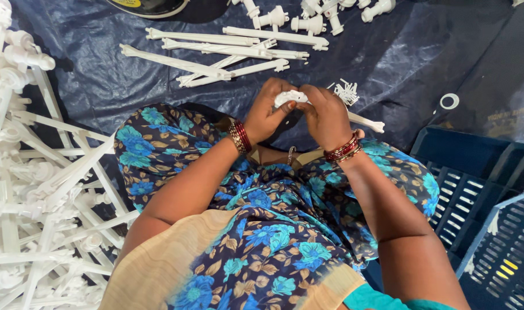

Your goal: The person sits on a tarp and assembles white plastic components by hand. They pick up a long plastic rod and a smaller connector piece, then press them together to form a joint. The person repeats this process with multiple parts, placing the assembled units into a pile.

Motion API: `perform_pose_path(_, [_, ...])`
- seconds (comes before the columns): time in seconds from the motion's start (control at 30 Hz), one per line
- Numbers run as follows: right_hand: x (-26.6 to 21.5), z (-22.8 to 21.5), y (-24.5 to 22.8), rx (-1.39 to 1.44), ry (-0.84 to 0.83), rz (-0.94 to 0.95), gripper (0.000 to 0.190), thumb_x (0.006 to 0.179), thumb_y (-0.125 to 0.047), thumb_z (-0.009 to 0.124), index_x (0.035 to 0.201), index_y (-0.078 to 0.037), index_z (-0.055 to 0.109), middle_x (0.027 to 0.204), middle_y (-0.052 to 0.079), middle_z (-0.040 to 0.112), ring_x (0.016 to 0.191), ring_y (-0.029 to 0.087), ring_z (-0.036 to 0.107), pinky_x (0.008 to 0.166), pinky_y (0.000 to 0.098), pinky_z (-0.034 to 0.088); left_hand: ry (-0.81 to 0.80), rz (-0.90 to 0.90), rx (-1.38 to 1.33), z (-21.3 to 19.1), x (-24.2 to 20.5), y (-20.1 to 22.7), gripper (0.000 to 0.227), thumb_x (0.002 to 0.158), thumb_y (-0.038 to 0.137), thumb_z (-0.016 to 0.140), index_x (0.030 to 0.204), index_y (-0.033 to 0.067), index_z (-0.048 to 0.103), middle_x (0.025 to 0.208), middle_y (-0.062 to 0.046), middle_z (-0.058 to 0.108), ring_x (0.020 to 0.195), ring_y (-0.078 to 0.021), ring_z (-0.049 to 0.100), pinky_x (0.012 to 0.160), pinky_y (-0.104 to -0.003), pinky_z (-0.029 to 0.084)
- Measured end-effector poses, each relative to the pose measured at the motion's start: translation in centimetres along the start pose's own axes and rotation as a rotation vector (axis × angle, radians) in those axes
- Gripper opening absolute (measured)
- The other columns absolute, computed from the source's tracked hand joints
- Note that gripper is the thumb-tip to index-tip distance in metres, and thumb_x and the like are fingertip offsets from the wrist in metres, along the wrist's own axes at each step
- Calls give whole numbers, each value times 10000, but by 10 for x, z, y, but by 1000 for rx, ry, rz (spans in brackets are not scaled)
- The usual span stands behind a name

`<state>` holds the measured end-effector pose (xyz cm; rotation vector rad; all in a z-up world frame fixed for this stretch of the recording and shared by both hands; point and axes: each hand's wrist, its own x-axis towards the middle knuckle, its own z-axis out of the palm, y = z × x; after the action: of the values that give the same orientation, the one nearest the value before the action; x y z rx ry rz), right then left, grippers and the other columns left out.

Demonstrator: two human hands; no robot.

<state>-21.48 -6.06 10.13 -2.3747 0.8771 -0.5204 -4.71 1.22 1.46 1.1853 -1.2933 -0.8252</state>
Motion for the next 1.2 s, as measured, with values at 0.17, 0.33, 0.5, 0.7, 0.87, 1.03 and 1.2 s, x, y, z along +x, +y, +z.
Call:
perform_pose_path(0.17, [0, -1, -3, -21, -12, -16, 347, 845, 43, 687, 1182, -23, 640, 936, 190, 670, 839, 405, 653, 700, 475, 501, 17, 13, 18, 2, -4, -1, 237, 1019, 198, 652, 1163, 31, 565, 1100, -134, 589, 1055, -321, 577, 956, -407, 467])
perform_pose_path(0.33, [0, 0, -7, -96, -25, -32, 295, 846, 19, 682, 1134, -39, 659, 912, 162, 678, 827, 389, 661, 682, 483, 495, 33, -7, 42, 4, -9, 0, 206, 1004, 164, 656, 1122, 33, 550, 1088, -132, 588, 1034, -329, 568, 939, -409, 466])
perform_pose_path(0.5, [2, -2, -7, -150, -75, -44, 224, 890, -38, 685, 1113, -45, 668, 898, 156, 682, 838, 387, 661, 693, 490, 493, 43, 15, 39, 7, -13, 0, 220, 997, 149, 650, 1143, 23, 544, 1101, -147, 579, 1038, -343, 565, 936, -420, 461])
perform_pose_path(0.7, [14, -10, -2, -130, -146, -56, 173, 941, -120, 702, 1095, -46, 671, 884, 162, 684, 847, 398, 657, 710, 500, 493, 98, -74, 81, 17, -15, -13, 252, 961, 173, 671, 1156, 26, 609, 1128, -169, 591, 1088, -361, 587, 967, -420, 466])
perform_pose_path(0.87, [15, -5, 20, -353, -136, -28, 381, 836, -223, 756, 1181, -72, 694, 1012, 134, 711, 942, 377, 648, 776, 544, 473, 228, -236, 57, 27, -12, -44, 226, 1042, 271, 634, 1146, 72, 660, 1112, -135, 679, 1081, -307, 630, 959, -394, 475])
perform_pose_path(1.03, [8, -46, 118, -628, 531, -125, 372, 1051, -240, 727, 1320, -12, 610, 1278, 182, 646, 1163, 384, 596, 1027, 522, 474, 409, -528, -329, 4, -6, -60, 299, 1045, 395, 601, 1096, 102, 634, 912, -18, 588, 770, -124, 524, 652, -290, 430])
perform_pose_path(1.2, [-13, -22, 199, -398, 61, 293, 114, 922, -162, 683, 938, -92, 771, 984, 162, 734, 900, 381, 689, 800, 472, 540, 455, -675, -564, -8, 0, -52, 301, 1021, 436, 605, 1047, 139, 563, 857, -9, 619, 685, -93, 549, 526, -238, 399])
